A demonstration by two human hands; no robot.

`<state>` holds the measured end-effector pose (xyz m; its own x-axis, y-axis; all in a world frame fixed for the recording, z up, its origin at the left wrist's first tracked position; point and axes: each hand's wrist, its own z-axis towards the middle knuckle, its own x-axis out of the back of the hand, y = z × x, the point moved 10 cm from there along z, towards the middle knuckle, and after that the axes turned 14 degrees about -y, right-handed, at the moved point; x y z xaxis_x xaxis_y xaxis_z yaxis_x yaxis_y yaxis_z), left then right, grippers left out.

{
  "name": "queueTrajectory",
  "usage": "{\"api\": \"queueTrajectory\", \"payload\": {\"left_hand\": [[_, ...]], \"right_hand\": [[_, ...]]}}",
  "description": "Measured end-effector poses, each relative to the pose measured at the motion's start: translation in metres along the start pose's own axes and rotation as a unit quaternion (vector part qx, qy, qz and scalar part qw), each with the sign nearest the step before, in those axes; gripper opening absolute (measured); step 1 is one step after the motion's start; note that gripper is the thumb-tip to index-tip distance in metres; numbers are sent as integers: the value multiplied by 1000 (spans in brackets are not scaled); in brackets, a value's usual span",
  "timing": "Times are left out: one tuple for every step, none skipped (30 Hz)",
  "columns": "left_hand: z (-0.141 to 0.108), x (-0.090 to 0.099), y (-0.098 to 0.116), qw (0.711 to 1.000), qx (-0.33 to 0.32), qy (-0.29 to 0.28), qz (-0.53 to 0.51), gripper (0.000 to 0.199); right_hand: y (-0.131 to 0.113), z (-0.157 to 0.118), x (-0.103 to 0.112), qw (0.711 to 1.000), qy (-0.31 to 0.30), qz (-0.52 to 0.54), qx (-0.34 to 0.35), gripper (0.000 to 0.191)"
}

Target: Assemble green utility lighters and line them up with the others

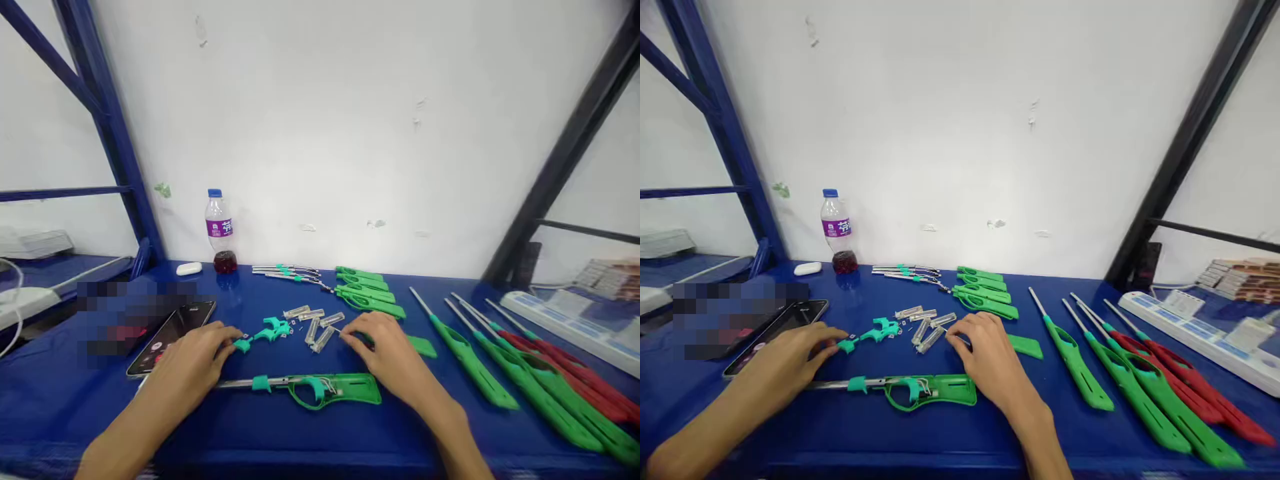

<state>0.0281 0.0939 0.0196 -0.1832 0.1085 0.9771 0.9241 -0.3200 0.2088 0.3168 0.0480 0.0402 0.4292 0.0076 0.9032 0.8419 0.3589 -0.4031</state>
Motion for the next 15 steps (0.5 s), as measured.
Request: {"api": "queueTrajectory", "payload": {"left_hand": [[-3, 4, 0, 1000, -7, 10, -6, 44], [-6, 7, 1, 1000, -15, 21, -13, 43], [-9, 10, 2, 999, -25, 31, -20, 42], [-12, 13, 4, 998, -36, 41, -29, 40], [-15, 15, 9, 996, -52, 54, -41, 39], [-18, 18, 14, 994, -68, 65, -52, 37], [-20, 19, 20, 992, -81, 71, -61, 36], [-21, 18, 26, 991, -91, 72, -67, 36], [-20, 16, 32, 991, -95, 66, -71, 35], [-17, 13, 38, 991, -96, 56, -71, 36], [-14, 10, 42, 992, -93, 46, -71, 37], [-11, 6, 46, 993, -91, 37, -71, 37], [-8, 3, 49, 993, -89, 32, -72, 38], [-5, 1, 50, 993, -87, 28, -73, 38], [-3, -2, 51, 993, -89, 24, -75, 39]], "right_hand": [[2, 0, 4, 1000, 8, -2, 0, 13], [4, -1, 7, 1000, 15, -4, 0, 13], [7, -1, 11, 1000, 22, -5, 0, 13], [11, -2, 14, 1000, 29, -6, -1, 14], [15, -3, 17, 999, 37, -6, -3, 14], [20, -4, 20, 999, 45, -5, -5, 15], [25, -6, 22, 999, 50, -4, -7, 16], [31, -7, 24, 998, 54, -2, -11, 16], [36, -9, 27, 998, 58, 0, -15, 16], [41, -10, 29, 998, 61, 1, -18, 17], [44, -12, 31, 998, 64, 2, -21, 18], [47, -14, 34, 997, 67, 4, -25, 18], [50, -16, 37, 997, 69, 5, -27, 19], [52, -18, 39, 997, 70, 7, -30, 20], [53, -19, 41, 997, 71, 9, -33, 19]]}}
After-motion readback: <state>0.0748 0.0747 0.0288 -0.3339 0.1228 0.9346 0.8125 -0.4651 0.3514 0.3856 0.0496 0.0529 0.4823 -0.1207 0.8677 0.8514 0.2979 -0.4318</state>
